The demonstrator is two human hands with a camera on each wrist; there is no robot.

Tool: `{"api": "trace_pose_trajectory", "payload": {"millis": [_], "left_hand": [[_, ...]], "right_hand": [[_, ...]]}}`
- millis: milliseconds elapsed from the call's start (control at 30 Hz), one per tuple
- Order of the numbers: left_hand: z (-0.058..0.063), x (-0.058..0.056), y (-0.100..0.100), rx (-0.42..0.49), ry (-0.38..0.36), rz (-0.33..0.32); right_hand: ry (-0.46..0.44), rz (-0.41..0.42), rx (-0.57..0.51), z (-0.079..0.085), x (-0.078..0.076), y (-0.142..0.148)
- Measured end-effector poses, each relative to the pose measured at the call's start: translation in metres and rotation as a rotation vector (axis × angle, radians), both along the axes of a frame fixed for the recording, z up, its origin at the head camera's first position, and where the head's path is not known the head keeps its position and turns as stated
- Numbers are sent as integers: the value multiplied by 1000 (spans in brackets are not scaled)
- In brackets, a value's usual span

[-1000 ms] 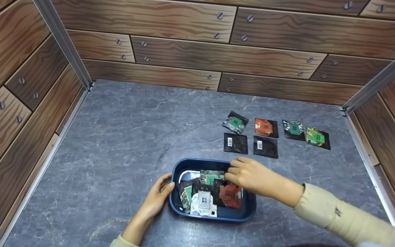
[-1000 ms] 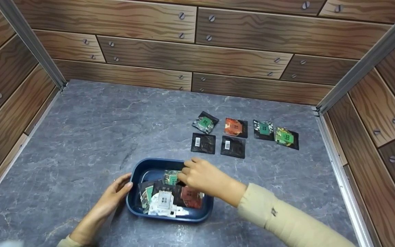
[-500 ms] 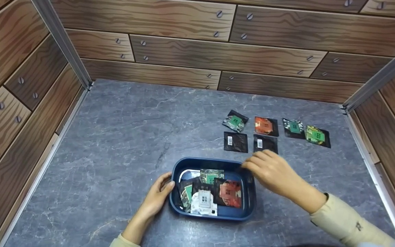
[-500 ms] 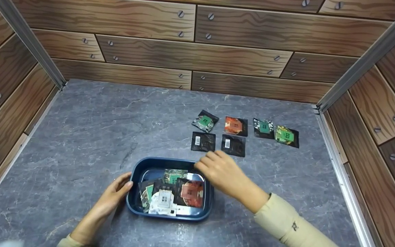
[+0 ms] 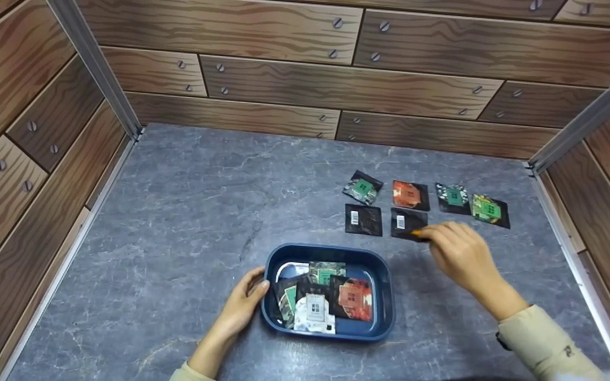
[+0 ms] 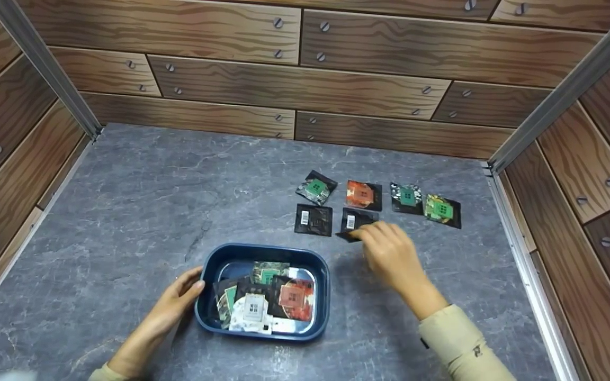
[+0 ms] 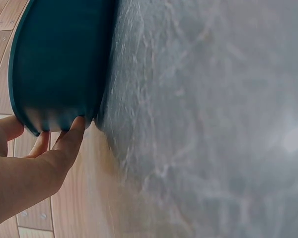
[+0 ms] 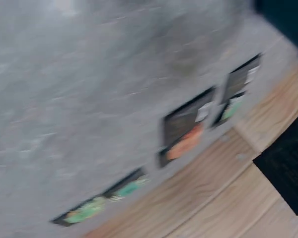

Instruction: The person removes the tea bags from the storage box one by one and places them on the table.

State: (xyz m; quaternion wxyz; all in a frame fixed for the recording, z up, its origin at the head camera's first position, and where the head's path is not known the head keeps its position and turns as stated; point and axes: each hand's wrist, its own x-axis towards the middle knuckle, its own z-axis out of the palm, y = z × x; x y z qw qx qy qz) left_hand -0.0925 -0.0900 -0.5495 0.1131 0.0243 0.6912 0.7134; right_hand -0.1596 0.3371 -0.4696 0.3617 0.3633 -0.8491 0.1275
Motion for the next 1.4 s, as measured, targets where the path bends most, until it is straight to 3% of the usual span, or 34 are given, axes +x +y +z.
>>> {"api": "trace_pose_trajectory", "payload": {"millis": [233, 633, 1100, 1400], "left_hand": [[0, 0, 0, 19, 15, -9], [0, 0, 1, 12, 4, -1], [0, 0, 0, 31, 12, -10], [1, 0, 0, 6, 4, -8]], "right_hand": [[5, -89, 10, -15, -10, 38], [-84, -219, 17, -38, -20, 79], [-165, -366, 34, -64, -37, 95], [-229, -373, 55, -75, -41, 94]]}}
